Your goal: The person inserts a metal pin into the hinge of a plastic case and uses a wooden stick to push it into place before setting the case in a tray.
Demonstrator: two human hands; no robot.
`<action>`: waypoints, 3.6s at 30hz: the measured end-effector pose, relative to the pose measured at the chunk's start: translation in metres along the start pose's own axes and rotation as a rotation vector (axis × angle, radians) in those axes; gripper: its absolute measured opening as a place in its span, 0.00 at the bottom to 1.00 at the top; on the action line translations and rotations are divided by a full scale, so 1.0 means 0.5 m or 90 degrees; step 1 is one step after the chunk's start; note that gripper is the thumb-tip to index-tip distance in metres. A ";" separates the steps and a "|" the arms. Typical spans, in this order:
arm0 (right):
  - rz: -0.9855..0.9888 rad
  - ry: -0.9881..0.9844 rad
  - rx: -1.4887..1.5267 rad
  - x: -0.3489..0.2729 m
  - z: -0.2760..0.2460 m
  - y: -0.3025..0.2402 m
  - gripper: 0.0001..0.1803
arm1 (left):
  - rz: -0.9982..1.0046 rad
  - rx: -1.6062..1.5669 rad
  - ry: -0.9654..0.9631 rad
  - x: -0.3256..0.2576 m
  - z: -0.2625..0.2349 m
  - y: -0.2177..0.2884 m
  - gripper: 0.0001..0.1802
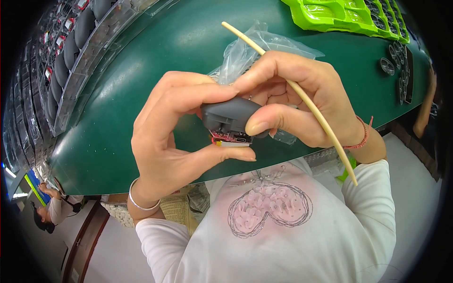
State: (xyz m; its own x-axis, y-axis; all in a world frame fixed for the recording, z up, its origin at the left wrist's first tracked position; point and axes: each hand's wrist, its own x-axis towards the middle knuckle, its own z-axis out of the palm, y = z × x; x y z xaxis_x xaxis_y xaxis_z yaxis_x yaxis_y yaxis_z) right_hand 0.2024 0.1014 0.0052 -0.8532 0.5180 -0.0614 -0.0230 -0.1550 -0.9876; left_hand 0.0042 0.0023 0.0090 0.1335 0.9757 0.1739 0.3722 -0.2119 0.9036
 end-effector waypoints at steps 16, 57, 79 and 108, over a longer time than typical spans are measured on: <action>-0.197 0.055 -0.324 -0.001 0.005 0.022 0.23 | -0.129 -0.098 0.061 -0.006 -0.004 0.008 0.35; -0.222 0.096 -0.404 0.009 -0.025 0.008 0.11 | -0.130 -0.098 0.156 -0.010 -0.009 -0.028 0.30; -0.297 0.069 -0.553 0.001 -0.008 0.008 0.12 | -0.120 -0.173 0.170 -0.005 0.011 -0.025 0.29; -0.272 0.118 -0.227 -0.006 -0.003 0.010 0.14 | -0.078 -0.251 0.085 -0.012 0.033 -0.021 0.35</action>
State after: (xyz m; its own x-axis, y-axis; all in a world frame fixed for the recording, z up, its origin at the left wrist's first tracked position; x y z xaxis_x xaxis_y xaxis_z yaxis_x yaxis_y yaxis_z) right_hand 0.2059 0.1004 0.0000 -0.7006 0.6160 0.3602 -0.1403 0.3760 -0.9159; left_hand 0.0147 -0.0022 -0.0080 -0.0195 0.9964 0.0819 -0.0048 -0.0820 0.9966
